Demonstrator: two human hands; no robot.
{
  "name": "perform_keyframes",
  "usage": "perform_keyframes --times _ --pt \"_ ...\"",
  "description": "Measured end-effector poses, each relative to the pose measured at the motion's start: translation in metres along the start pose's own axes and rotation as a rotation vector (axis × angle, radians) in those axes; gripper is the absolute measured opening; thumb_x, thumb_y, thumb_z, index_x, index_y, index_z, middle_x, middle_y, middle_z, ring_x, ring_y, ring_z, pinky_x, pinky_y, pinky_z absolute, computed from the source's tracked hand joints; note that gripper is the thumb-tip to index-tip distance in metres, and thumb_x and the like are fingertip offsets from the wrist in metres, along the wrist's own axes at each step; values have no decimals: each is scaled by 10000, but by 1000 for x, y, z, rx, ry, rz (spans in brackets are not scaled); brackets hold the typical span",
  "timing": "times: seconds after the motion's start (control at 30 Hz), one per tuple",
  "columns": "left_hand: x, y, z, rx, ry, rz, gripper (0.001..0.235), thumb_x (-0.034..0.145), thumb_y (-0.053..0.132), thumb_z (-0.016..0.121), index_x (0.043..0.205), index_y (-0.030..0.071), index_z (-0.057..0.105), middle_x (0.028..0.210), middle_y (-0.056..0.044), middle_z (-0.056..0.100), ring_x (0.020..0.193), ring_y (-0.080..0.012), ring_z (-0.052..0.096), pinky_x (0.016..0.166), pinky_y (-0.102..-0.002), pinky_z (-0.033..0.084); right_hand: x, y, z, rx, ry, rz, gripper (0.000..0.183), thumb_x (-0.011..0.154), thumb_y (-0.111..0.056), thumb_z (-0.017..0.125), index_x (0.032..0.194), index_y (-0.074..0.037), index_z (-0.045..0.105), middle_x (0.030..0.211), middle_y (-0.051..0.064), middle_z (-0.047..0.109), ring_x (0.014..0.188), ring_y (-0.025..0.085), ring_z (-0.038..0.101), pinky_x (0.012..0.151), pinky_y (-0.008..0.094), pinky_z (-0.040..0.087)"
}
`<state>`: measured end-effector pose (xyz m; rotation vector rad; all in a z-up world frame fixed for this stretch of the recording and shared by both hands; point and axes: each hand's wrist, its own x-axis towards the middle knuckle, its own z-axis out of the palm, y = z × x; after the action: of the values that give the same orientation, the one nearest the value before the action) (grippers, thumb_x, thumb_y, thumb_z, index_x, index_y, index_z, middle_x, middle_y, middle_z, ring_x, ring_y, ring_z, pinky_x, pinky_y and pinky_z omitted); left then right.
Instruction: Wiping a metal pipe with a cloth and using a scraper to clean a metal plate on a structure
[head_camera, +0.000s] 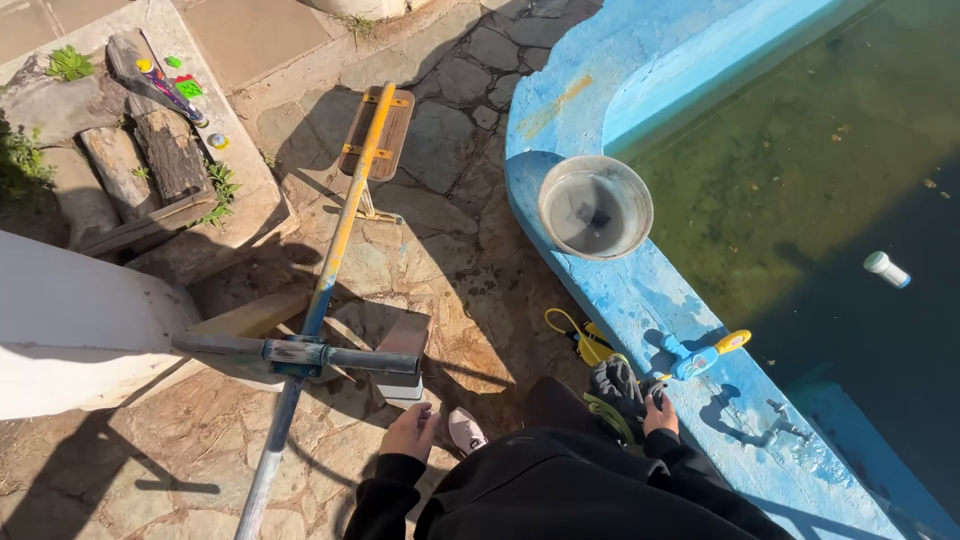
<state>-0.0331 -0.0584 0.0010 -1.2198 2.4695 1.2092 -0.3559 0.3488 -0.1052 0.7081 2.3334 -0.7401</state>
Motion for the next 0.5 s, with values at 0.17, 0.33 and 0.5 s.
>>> perform_keyframes --times 0.17,0.33,0.5 --pt "60 20 -11 77 -196 -90 484 967 522 589 1322 200 660 1174 -5 772 1053 -203 739 879 -386 585 120 -71 42 -671 31 -636 671 979 -49 335 1604 -271 430 1667 109 369 1562 329 314 1213 404 352" --pt "115 26 12 10 -98 -207 487 919 549 619 1285 233 683 1135 42 795 1051 -146 761 891 -355 589 65 -304 66 495 -165 182 321 1058 -304 479 1335 -184 589 1288 80 617 1035 323 648 746 419 514" --pt "157 80 17 64 -167 -375 483 928 585 598 1295 276 649 1229 77 747 1121 -115 730 872 -377 571 125 -478 115 899 -288 331 160 1043 -151 507 1115 -118 647 1087 162 687 945 358 707 727 521 606"
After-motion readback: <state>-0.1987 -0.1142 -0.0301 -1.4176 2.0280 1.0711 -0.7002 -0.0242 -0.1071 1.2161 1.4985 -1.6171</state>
